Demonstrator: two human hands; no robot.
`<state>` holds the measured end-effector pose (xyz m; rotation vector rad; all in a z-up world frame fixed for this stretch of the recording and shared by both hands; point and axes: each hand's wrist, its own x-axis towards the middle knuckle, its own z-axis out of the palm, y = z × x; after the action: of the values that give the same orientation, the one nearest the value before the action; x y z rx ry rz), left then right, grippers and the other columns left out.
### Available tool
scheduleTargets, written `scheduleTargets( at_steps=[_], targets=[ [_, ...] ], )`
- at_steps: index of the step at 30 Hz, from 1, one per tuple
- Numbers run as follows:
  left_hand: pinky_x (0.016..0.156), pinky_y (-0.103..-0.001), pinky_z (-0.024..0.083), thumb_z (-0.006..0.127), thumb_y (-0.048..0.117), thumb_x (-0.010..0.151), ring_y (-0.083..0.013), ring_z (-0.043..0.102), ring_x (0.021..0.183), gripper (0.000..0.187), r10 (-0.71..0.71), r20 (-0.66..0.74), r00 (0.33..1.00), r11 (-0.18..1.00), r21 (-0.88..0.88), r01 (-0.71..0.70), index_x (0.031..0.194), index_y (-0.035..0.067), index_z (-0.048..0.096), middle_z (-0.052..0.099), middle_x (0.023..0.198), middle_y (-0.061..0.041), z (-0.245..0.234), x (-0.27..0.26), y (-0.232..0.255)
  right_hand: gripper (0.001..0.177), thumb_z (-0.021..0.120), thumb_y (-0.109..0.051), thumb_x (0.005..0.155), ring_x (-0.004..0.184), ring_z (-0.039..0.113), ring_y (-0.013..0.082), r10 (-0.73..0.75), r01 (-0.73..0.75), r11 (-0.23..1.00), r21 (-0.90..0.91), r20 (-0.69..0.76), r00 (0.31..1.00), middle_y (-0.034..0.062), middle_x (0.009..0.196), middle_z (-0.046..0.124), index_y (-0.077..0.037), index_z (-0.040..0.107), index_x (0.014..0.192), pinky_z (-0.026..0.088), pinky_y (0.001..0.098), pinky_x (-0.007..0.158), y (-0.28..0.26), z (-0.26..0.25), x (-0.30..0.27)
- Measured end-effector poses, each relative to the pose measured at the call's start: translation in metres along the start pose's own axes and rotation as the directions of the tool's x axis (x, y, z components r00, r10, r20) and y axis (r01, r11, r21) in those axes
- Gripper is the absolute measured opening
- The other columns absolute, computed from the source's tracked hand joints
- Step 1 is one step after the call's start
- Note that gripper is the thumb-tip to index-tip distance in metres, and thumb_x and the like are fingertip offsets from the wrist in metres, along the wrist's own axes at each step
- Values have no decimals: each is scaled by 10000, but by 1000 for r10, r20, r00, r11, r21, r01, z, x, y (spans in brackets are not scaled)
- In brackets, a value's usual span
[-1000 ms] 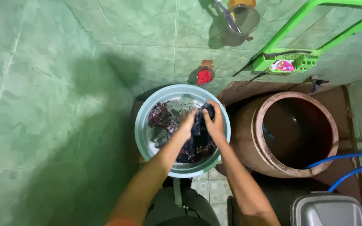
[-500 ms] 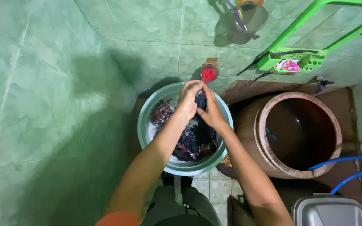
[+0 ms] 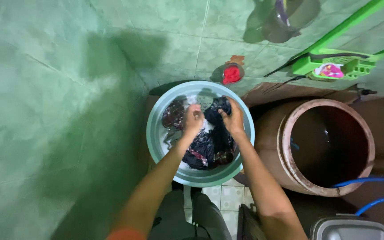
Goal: Hand-washing a pile of clothes in a washbasin with soapy water.
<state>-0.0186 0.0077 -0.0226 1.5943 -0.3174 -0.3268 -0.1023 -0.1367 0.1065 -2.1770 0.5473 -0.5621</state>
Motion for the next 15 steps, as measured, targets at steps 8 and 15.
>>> scheduleTargets(
  at_steps=[8,15],
  targets=[
    [1169,-570,249,927,357,646,-426,281,1444,1103,-97,385,918,736,648,-195,1506,42,313,320,1544,-230,15,-60,21,581,760,-8,841,1187,597,433,170,-164,976,-143,28,985,215,1262,619,-111,586,1386,472,461,1022,78,34,-40],
    [1214,-659,75,991,556,460,-452,33,1555,1546,-243,551,798,482,783,-393,1619,81,85,44,1687,-215,20,-42,17,710,683,-59,870,1177,496,445,173,-148,921,-360,38,984,254,1222,501,-166,469,1539,433,507,1047,112,61,-73]
  ],
)
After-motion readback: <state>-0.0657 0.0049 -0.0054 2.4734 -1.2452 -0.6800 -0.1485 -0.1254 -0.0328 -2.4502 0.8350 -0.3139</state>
